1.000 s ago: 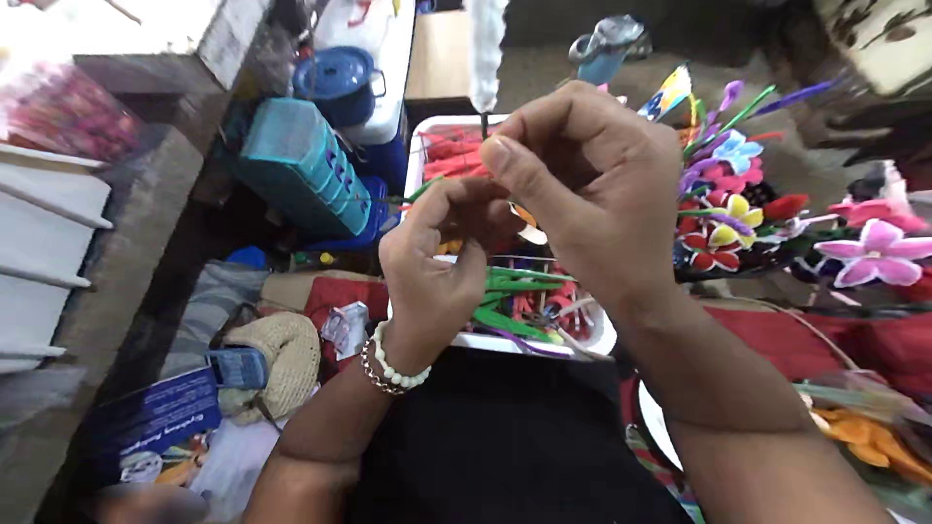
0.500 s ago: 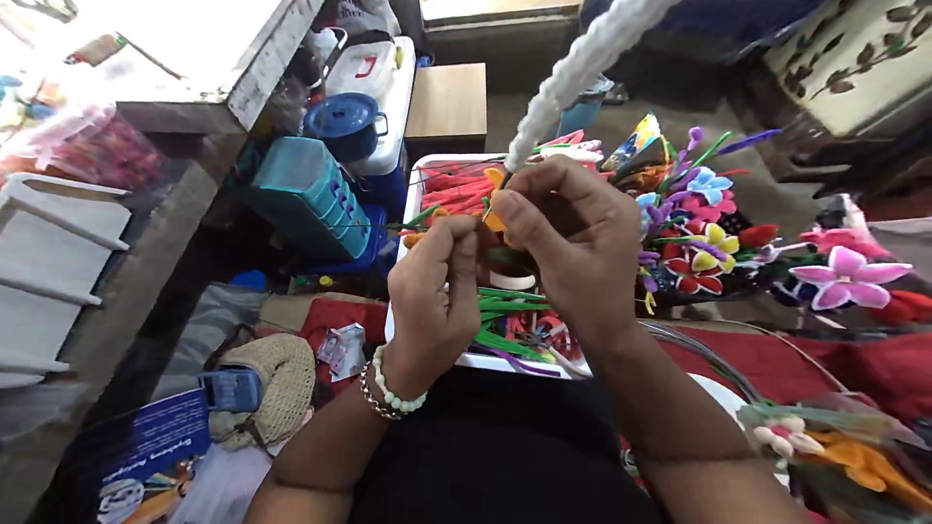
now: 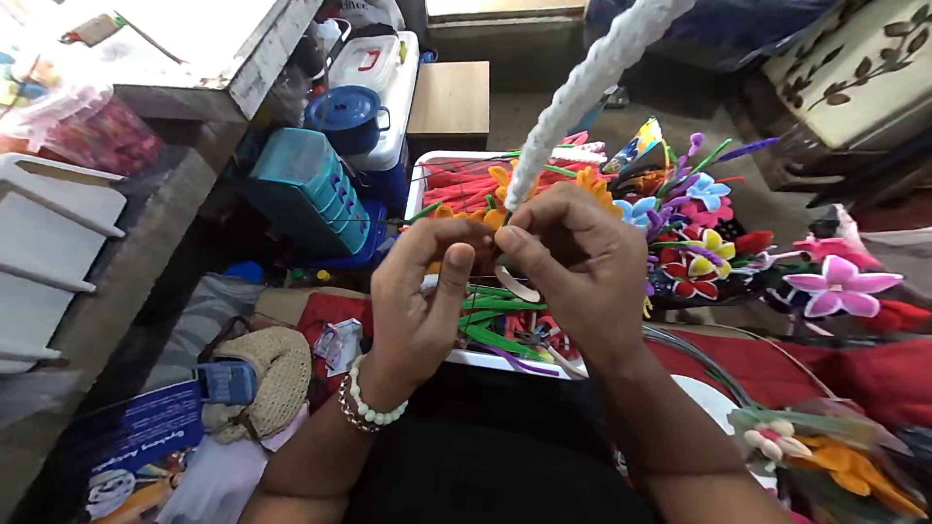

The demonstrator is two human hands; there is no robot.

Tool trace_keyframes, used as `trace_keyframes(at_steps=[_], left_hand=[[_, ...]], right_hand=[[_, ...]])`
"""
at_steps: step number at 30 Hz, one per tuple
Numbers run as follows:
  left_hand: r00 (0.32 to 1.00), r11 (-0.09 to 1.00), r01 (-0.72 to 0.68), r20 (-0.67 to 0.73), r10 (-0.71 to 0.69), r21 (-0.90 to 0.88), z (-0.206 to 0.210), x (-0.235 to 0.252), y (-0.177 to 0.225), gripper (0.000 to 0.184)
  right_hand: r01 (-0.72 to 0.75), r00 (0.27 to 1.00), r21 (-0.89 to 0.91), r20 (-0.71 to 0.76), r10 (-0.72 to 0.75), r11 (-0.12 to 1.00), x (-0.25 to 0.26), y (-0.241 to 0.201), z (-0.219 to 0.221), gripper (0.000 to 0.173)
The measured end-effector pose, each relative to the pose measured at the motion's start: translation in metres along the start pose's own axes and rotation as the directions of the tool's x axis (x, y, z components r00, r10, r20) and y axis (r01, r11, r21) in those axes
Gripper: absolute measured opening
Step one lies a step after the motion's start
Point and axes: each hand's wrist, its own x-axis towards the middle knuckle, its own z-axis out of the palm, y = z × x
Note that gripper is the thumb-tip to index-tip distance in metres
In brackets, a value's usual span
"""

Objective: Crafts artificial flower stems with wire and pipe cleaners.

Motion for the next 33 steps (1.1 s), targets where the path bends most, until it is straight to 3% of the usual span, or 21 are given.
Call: trace_keyframes(at_steps=[5,13,21,24,27,29,33], left_hand=[[0.999,0.999,-0.034,-0.040,0.034,0.010,-0.012,0.019,0.009,0.009],[0.999,0.996,-0.014,0.039,0.011,0.082,-0.028,0.032,0.023,0.007],[0.995,0.964,0.065,0.084,-0.045,-0.257,-0.023,0.024,0.010,0.005],[0.989,0.929,0.087,0.147,-0.035,-0.361,-0.022,0.025,0.007,0.007],[0.983,0.895,0.120,0.176,-0.047,-0.430,-0.021,0.025,0.004,0.008],[0.989,0.902,0.092,0.142,-0.034,-0.422,-0.020,0.025,0.002,0.007],[0.999,0.970,-0.033,-0.031,0.027,-0.240,-0.020,0.025,0.009,0.013]], right_hand=[[0.065,0.998,-0.143,0.023,-0.062,0.988,-0.002,-0.005,0.007,0.011],[0.160,0.987,-0.259,0.064,-0.148,0.953,0.005,-0.016,0.011,0.012],[-0.048,0.978,0.183,0.206,0.010,0.982,0.005,-0.003,0.006,0.007],[-0.267,0.931,0.455,0.350,0.106,0.849,0.007,0.005,0.006,0.006],[-0.405,0.888,0.568,0.433,0.159,0.717,0.006,0.009,0.008,0.006],[-0.315,0.920,0.528,0.375,0.116,0.789,0.007,0.007,0.008,0.007],[-0.095,0.977,0.314,0.210,0.028,0.945,0.014,-0.005,0.006,0.006]])
